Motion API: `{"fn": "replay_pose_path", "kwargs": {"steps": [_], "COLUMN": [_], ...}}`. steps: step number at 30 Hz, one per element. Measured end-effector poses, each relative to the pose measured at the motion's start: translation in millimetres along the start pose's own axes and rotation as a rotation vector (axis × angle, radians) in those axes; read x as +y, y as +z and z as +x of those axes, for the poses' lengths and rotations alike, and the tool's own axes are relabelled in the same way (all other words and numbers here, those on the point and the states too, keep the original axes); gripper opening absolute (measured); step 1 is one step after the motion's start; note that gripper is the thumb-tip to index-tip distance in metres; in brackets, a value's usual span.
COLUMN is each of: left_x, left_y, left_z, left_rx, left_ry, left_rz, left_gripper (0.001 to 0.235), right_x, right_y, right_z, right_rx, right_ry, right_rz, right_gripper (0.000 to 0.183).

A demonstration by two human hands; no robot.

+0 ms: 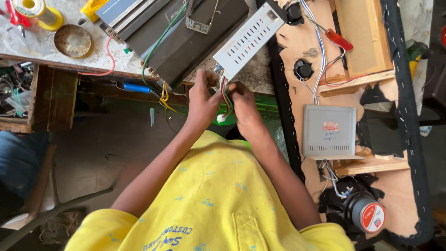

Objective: The person uses a screwdriver to remove screws from a white metal power supply unit, opens the casing to expose the internal circuit board, and manipulates wires and components inside. The person then reassembles the unit and continues working on the wiring.

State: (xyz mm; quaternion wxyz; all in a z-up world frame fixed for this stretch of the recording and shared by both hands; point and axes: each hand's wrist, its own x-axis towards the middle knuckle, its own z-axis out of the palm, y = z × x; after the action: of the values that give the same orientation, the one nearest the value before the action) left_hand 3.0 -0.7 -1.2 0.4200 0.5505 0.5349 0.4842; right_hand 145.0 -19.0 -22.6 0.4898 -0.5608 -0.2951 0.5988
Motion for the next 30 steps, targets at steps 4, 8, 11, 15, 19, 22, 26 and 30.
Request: {"fn": "replay_pose_path", "kwargs": {"steps": [4, 8, 11, 15, 19, 22, 26, 30], "left_x": [1, 7, 5, -8, -25, -34, -37, -29], "left_y": [-4, 1, -5, -7, -7, -8, -13, -16], "left_z": [0, 0, 2, 6, 19, 37, 65, 89], "left_rx": [0.018, -0.001, -0.004, -0.063, -0.141, -0.181, -0.397, -0.604], "left_ry": [0.026, -0.026, 0.001, 0.056, -0.301, -0.386, -0.599, -0.814], "left_rz": [-0.050, -0.036, -0.008, -0.158, -0.657, -0.512, -0.406, -0.431], "left_gripper": [0.044, 0.050, 0.050, 0.049, 0.038, 0.023, 0.021, 0.024], "right_x": [-3, -17, -24, -25, -22, -21, -23, -18], "right_y": [8, 11, 14, 10, 9, 11, 10, 9], "right_z": [-7, -9, -9, -8, -5, -3, -3, 1], "right_rx": [0.045, 0.057, 0.040, -0.032, -0.042, -0.057, 0.016, 0.141], "right_ry": [-0.022, 0.297, 0.372, 0.308, 0.307, 0.255, 0.254, 0.282], "right_rz": [0.073, 0.165, 0.236, 0.294, 0.292, 0.258, 0.391, 0.355], "right_gripper": [0.014, 0.020, 0.020, 0.009, 0.021, 0.015, 0.015, 0.023]}}
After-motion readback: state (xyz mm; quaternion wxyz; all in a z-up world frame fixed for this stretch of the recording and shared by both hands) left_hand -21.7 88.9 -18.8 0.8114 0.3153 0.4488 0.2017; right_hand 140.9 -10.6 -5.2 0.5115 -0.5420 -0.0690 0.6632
